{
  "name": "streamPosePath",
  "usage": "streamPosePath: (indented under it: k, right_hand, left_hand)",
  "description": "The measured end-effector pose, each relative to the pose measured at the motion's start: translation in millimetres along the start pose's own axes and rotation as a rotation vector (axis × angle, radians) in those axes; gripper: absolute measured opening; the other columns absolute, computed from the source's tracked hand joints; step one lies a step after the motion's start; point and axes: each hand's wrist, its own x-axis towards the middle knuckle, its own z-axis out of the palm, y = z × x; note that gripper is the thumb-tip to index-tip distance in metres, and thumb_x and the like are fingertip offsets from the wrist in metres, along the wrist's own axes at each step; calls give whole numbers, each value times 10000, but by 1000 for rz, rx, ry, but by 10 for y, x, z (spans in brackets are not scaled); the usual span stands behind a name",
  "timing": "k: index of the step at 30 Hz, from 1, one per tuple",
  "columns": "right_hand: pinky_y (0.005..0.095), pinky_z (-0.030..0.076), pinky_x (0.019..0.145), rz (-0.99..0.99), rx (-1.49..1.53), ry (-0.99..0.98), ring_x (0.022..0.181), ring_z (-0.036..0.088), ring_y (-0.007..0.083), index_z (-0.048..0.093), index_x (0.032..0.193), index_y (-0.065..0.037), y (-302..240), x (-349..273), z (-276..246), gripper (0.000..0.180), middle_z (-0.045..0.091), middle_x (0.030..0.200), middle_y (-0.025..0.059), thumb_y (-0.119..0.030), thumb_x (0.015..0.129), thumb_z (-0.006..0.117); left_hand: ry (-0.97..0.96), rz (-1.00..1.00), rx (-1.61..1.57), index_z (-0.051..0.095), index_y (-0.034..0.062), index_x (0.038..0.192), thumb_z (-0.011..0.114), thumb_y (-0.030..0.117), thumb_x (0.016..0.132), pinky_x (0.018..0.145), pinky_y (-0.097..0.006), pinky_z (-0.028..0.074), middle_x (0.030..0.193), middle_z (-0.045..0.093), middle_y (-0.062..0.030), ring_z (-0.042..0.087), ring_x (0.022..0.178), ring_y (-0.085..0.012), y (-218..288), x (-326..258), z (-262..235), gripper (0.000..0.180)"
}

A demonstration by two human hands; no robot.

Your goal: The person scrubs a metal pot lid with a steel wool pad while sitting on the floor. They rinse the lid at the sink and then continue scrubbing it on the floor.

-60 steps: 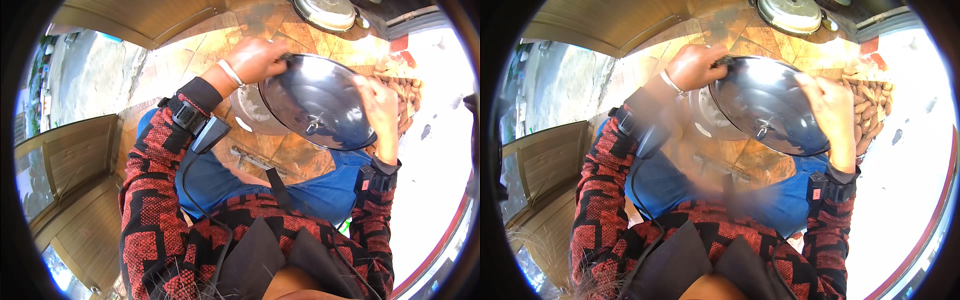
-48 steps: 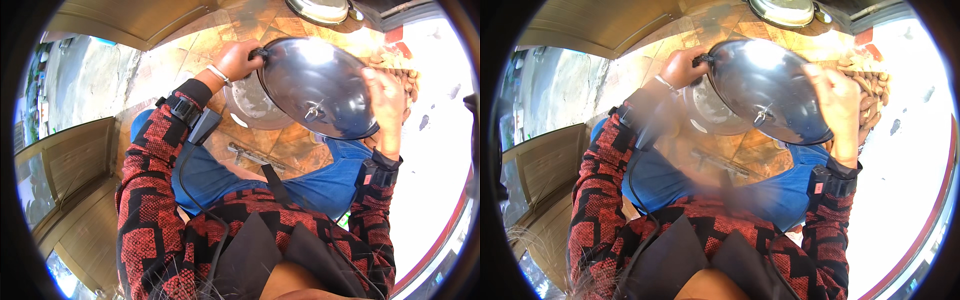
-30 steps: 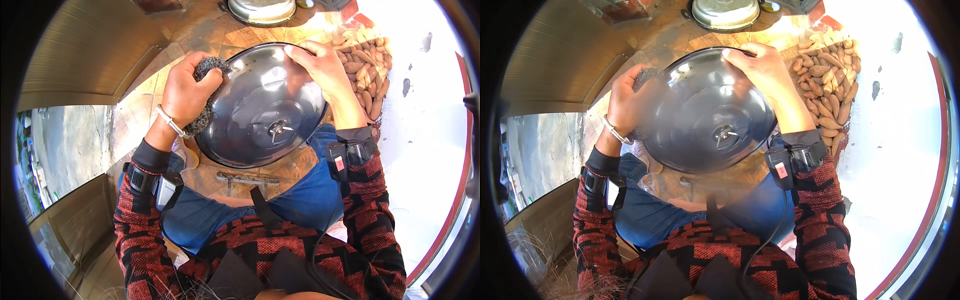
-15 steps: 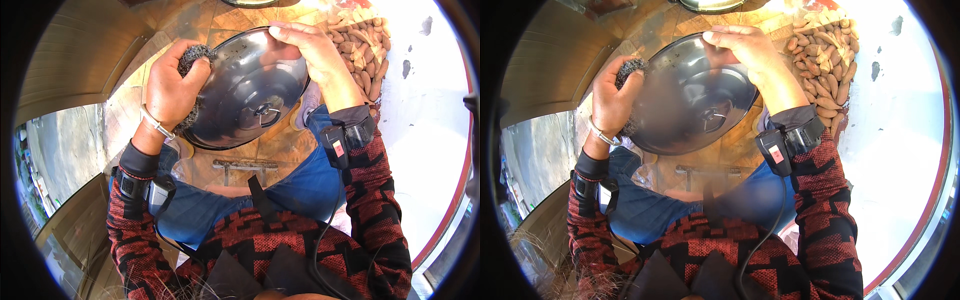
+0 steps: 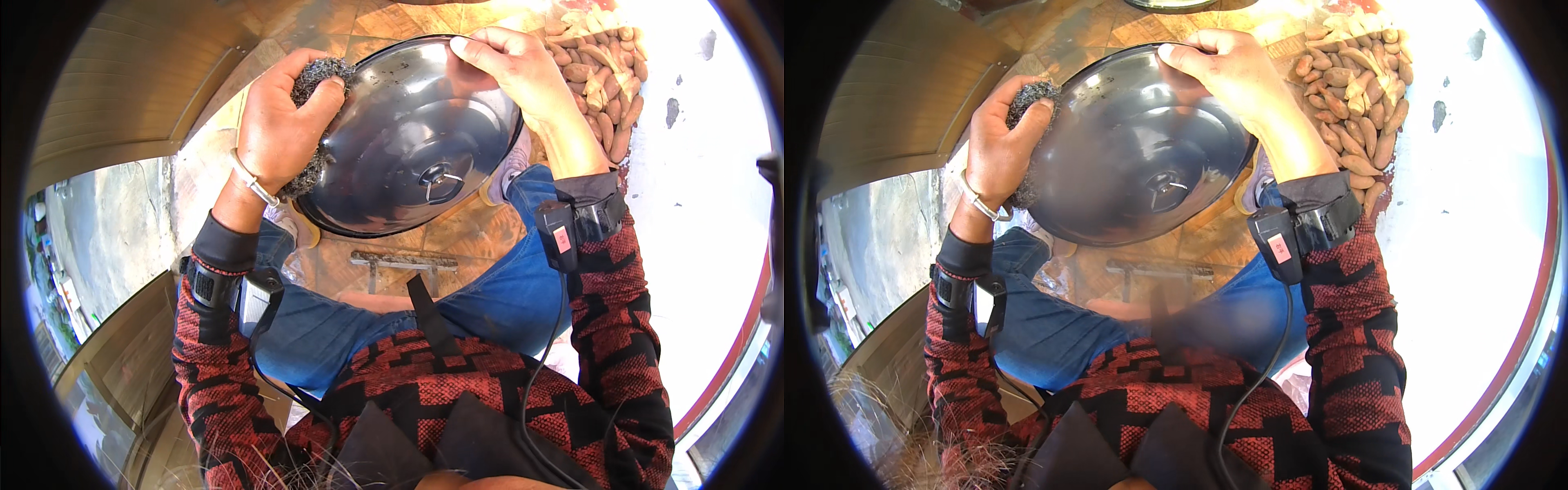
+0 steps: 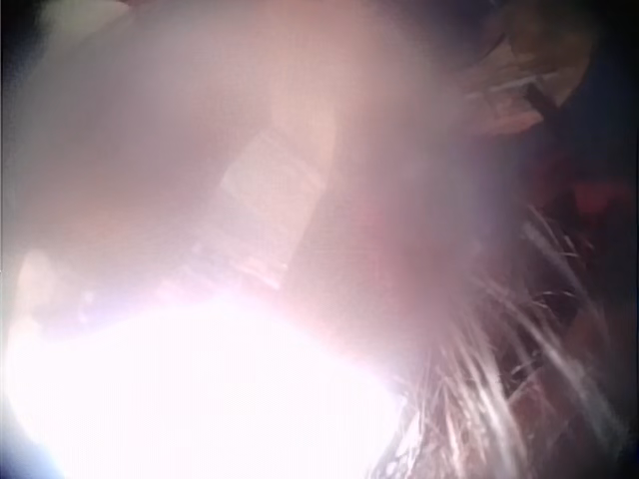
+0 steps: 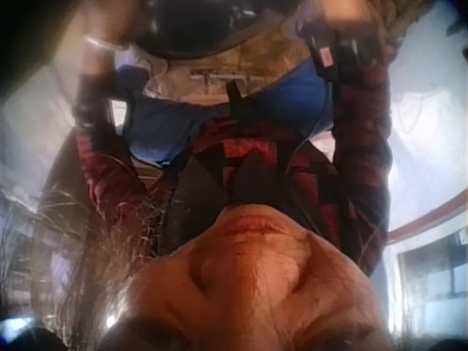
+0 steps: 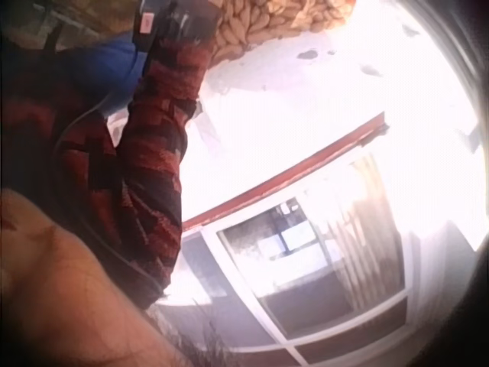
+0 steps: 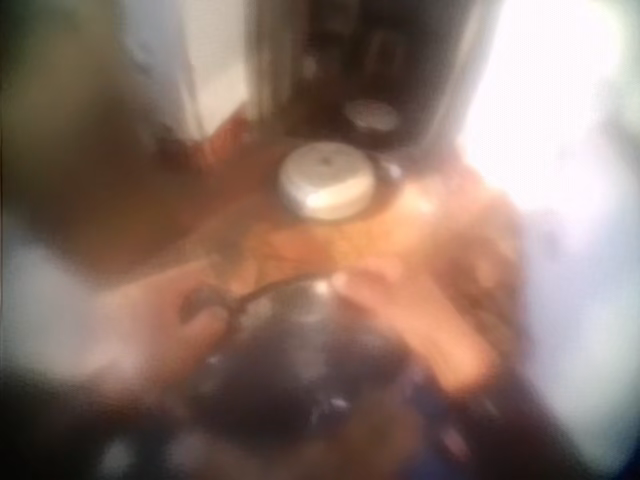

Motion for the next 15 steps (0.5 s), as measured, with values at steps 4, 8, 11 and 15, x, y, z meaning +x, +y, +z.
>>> streamPosePath:
  k: [4,8,11,15]
  right_hand:
    - [239,485,474,100,-38,87,549,627,102,710,948,33,-99,-40,74,335,706,782,65,-287,866,769]
    - [249,542,619,106,13,81,695,700,164,699,1043,17,-94,-47,109,310,706,877,68,-273,932,699]
    - [254,556,706,117,112,49,733,715,182,693,1081,24,-44,-37,94,317,716,903,76,-251,924,702]
    - [263,537,701,89,239,88,704,702,178,704,1024,31,42,-24,48,266,711,871,80,-211,914,699]
  left_hand:
    - [-6,-6,-15,641,-5,1005,625,111,906,607,-218,470,775,630,14,556,672,-43,9,26,2,153]
    - [-49,-40,-69,643,20,1088,632,103,915,614,-187,419,826,569,59,490,702,-21,-30,8,76,192]
    - [-31,44,22,640,21,1090,624,99,921,622,-183,416,827,571,58,489,707,-20,-58,-30,105,187]
    - [-14,80,70,639,22,1094,618,100,929,622,-182,410,819,568,60,484,708,-18,-56,-56,106,184]
